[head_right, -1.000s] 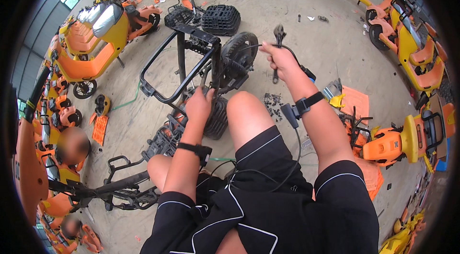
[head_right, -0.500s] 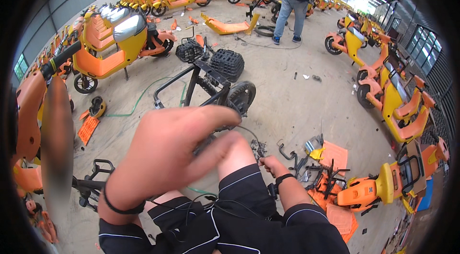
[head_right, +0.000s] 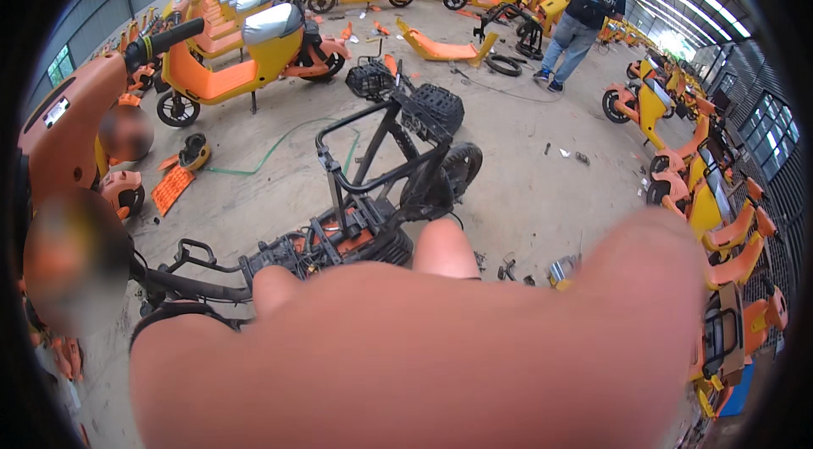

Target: The person manipulates wires and connectors on a scooter frame by hand, uses an adjustable wrench to loosen a bolt, and then picks up an electric screwdriver while sitting on the floor.

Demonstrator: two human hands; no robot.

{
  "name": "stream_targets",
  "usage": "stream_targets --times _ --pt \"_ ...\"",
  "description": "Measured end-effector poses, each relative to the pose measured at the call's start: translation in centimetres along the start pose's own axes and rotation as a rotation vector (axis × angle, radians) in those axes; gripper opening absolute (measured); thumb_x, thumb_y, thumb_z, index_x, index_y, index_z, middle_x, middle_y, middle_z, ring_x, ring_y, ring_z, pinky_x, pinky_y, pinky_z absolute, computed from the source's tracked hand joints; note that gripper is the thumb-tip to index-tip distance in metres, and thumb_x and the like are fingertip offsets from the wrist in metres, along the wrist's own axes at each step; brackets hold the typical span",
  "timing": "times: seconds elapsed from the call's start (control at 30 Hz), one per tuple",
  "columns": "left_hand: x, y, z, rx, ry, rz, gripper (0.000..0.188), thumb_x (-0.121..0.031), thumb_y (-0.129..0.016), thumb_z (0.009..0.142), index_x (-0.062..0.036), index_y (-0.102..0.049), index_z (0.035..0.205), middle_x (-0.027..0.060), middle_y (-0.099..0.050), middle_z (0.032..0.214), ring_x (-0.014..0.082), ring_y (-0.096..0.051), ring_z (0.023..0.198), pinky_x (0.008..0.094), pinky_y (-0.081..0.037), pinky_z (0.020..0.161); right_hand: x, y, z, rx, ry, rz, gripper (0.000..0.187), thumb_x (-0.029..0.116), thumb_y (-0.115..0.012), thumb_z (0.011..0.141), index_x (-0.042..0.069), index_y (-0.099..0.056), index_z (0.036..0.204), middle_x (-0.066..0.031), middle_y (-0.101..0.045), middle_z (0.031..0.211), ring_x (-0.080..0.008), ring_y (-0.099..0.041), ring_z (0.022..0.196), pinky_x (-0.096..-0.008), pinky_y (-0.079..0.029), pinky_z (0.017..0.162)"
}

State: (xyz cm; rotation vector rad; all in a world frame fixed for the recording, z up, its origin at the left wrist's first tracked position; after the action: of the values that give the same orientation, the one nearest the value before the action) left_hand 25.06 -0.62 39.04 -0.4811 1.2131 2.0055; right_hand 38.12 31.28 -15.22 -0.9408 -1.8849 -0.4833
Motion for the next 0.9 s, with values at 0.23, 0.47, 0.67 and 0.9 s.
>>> stream_targets --times 0.23,0.47,0.67,0.9 --pt "12.0 3.8 -8.4 -0.608 0.632 -0.532 0.058 -0.026 -0.061 0.082 0.0127 -0.05 0.125 -0.0065 -0.041 0.06 0.0015 -0.034 0.05 0.0196 -0.019 0.047 -3.0 12.6 5.0 -0.52 -0.102 0.026 0.011 0.015 -0.064 0.08 0.006 -0.061 0.073 -0.0024 -0.043 0.051 -0.0166 -0.039 0.038 -0.0337 -0.028 0.037" --pt "40.9 -4.8 -22.7 -0.996 0.968 -1.294 0.017 -0.017 -0.058 0.094 -0.0059 -0.057 0.106 -0.0055 -0.037 0.063 0.0057 -0.031 0.049 0.0217 -0.027 0.043 17.0 -9.2 -1.8 -0.019 0.339 0.26 0.014 0.022 -0.061 0.096 0.01 -0.054 0.094 0.0009 -0.052 0.069 -0.0079 -0.046 0.054 -0.0246 -0.036 0.045" --pt "51.2 -13.9 -30.7 -1.326 1.267 -1.239 0.007 -0.015 -0.058 0.09 -0.0075 -0.057 0.09 -0.0014 -0.049 0.069 0.0121 -0.05 0.061 0.0271 -0.045 0.055 15.7 -23.0 -2.3 0.447 0.075 -0.5 0.031 0.036 -0.065 0.095 0.006 -0.065 0.09 0.0037 -0.052 0.068 -0.0054 -0.041 0.055 -0.0231 -0.03 0.046" --pt "50.3 -10.5 -31.3 -1.48 0.97 -1.112 0.044 0.009 -0.041 0.091 0.0024 -0.046 0.134 0.012 -0.057 0.12 0.0225 -0.061 0.102 0.0366 -0.053 0.085 7.1 -33.7 3.1 0.829 0.411 -1.291 0.04 0.036 -0.063 0.091 -0.002 -0.069 0.102 -0.0239 -0.069 0.096 -0.0377 -0.067 0.092 -0.0453 -0.05 0.084"
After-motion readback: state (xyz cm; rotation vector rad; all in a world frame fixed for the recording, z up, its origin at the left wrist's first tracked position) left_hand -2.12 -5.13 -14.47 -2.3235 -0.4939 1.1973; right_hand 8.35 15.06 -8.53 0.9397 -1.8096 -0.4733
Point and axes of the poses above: each hand's wrist, its own z-axis towards the middle knuckle, its own y-axis out of the back of the hand, x = y × z, the point moved 6 cm from there along z, towards the middle knuckle
